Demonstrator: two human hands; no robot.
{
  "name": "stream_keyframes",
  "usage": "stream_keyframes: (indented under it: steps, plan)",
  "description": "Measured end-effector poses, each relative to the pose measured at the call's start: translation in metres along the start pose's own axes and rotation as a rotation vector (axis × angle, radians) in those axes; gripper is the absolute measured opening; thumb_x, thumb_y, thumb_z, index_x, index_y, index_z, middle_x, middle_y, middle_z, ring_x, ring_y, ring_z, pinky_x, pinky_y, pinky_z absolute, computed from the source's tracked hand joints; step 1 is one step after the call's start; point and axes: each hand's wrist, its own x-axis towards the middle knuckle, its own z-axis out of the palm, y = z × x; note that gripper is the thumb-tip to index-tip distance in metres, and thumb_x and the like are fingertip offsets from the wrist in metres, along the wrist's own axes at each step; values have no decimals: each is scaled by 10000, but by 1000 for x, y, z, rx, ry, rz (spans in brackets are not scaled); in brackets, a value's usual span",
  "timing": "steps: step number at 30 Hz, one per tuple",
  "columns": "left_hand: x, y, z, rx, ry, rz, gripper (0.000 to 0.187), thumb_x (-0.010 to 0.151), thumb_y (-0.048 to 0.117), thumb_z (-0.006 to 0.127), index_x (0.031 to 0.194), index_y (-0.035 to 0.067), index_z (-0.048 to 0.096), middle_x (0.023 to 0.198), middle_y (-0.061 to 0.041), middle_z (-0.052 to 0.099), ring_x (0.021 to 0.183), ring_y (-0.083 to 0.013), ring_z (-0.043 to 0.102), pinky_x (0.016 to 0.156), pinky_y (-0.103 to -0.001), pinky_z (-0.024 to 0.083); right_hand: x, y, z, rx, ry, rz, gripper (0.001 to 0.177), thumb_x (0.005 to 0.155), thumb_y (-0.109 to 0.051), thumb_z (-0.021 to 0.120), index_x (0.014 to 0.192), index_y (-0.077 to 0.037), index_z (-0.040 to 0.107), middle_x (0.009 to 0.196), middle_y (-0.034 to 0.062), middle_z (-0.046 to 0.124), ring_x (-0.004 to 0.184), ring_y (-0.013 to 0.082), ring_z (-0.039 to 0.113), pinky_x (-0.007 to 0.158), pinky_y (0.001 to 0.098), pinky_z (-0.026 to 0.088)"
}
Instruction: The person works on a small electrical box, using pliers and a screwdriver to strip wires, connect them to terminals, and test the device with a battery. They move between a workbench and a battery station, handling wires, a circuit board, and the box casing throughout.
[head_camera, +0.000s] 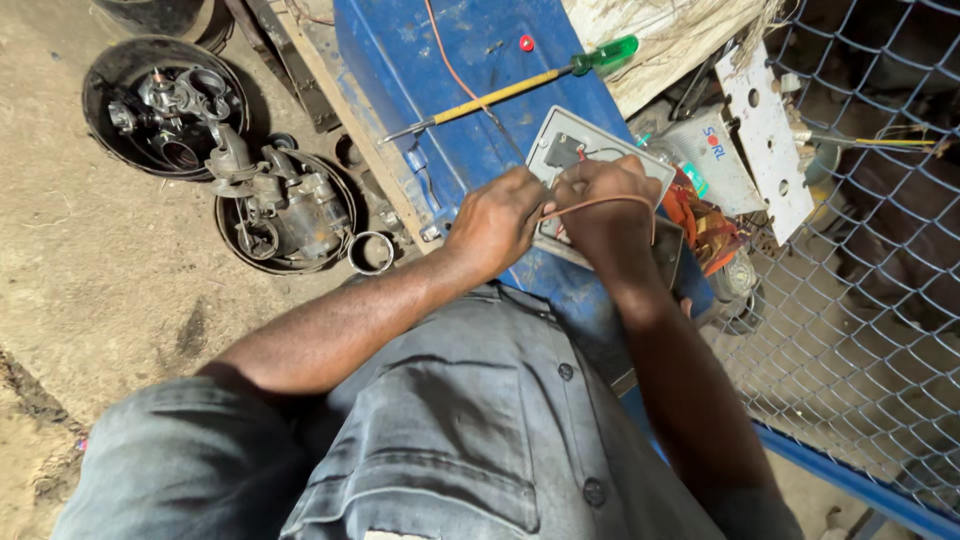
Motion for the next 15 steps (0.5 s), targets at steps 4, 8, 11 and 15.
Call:
stream_keyframes:
  steps: [4,8,11,15]
  plan:
    - [6,1,-3,-95,41,14,137,941,153,726,1044,64,708,976,-155,666,931,-383,677,798,-475,556,-4,10,-8,120,34,-157,149,948,-251,779,1040,-134,783,909,46,725,942,258,651,937,379,493]
    - [6,-1,-3,-125,44,8,104,931,105,702,1025,59,699,977,-154,679,934,-384,680,792,-473,559,-6,17,-19,-71,89,-581,213,919,-203,794,1117,-128,763,971,47,707,982,291,612,943,444,429]
    - [7,-1,-3,-146,18,-19,97,939,101,702,1022,51,695,961,-157,682,925,-386,683,781,-475,557,-5,19,-24,-183,117,-699,288,859,-220,786,1132,-137,754,1001,40,670,1039,282,602,991,476,423]
    - [8,2,-5,-159,6,-40,104,934,98,697,1020,39,689,972,-165,682,924,-388,687,777,-472,561,-1,23,-28,-205,138,-785,302,890,-191,783,1179,-110,745,1067,31,636,1125,261,581,1074,470,424]
